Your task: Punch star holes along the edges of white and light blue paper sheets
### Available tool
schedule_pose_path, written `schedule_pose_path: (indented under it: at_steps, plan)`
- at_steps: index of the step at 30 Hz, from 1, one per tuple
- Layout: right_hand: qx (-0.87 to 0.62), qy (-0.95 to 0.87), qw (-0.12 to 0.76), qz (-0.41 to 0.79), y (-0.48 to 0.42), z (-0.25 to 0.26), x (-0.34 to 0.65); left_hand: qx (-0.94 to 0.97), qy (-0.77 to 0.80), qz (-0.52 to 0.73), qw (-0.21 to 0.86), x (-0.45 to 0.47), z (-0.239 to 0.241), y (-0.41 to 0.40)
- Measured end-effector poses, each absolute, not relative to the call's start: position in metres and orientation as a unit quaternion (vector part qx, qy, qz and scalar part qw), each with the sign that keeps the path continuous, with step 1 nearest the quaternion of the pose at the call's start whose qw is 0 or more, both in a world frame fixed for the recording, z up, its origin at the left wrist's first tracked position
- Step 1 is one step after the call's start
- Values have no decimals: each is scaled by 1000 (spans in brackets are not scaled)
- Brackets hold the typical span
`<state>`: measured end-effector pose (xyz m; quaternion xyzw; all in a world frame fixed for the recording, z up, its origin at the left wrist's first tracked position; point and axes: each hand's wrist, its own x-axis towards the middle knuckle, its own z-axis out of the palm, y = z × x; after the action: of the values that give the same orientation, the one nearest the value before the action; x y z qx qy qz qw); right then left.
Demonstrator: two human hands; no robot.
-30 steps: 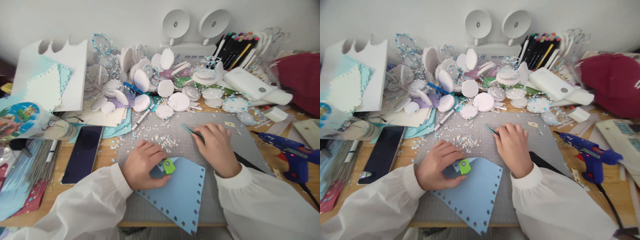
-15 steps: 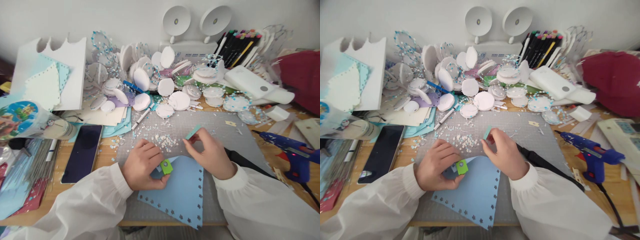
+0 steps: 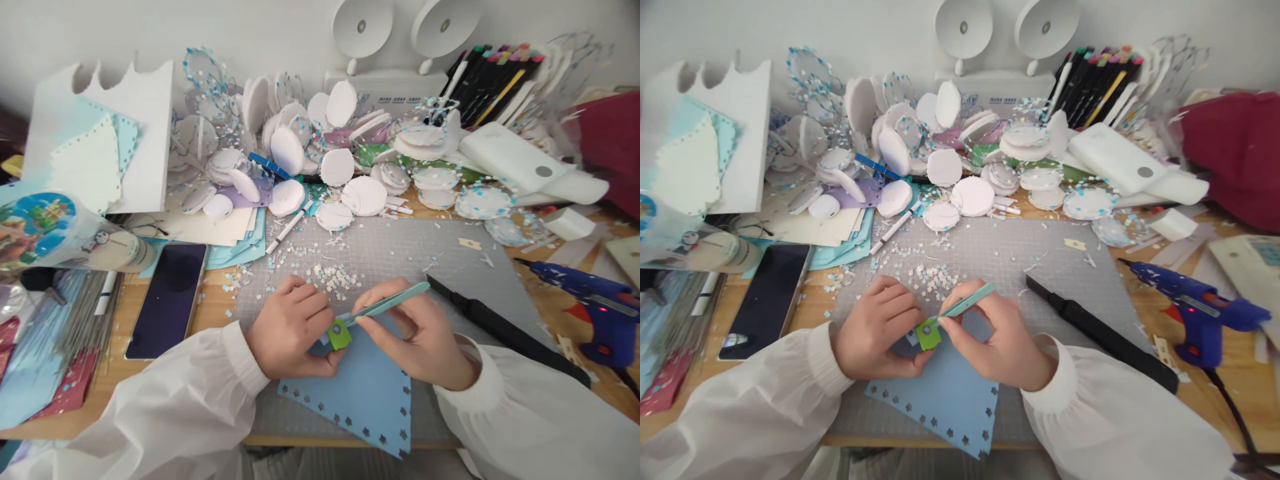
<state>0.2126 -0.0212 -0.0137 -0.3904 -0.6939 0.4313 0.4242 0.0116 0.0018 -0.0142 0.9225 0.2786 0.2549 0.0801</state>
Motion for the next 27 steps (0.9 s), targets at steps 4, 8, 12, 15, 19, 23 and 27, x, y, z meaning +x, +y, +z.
schedule_pose_path:
  at_steps: [4, 8, 12, 15, 19, 23, 27]
  plan:
    - [-396, -698, 413, 432, -21, -15, 213, 924, 277, 254, 71, 12, -14, 1]
    - [-402, -699, 402, 433, -22, -16, 210, 925, 274, 255, 65, 12, -14, 1]
    - [-409, -675, 412, 455, -22, -17, 207, 926, 274, 253, 62, 12, -13, 1]
    - [-411, -646, 427, 481, -20, -17, 205, 926, 276, 250, 60, 12, -13, 1]
    - [-417, -608, 422, 527, -18, -17, 204, 927, 274, 249, 60, 12, -14, 1]
    - [-423, -580, 424, 552, -17, -17, 203, 927, 273, 251, 62, 12, -14, 2]
    - [-435, -549, 431, 569, -16, -19, 205, 927, 273, 249, 61, 12, -13, 2]
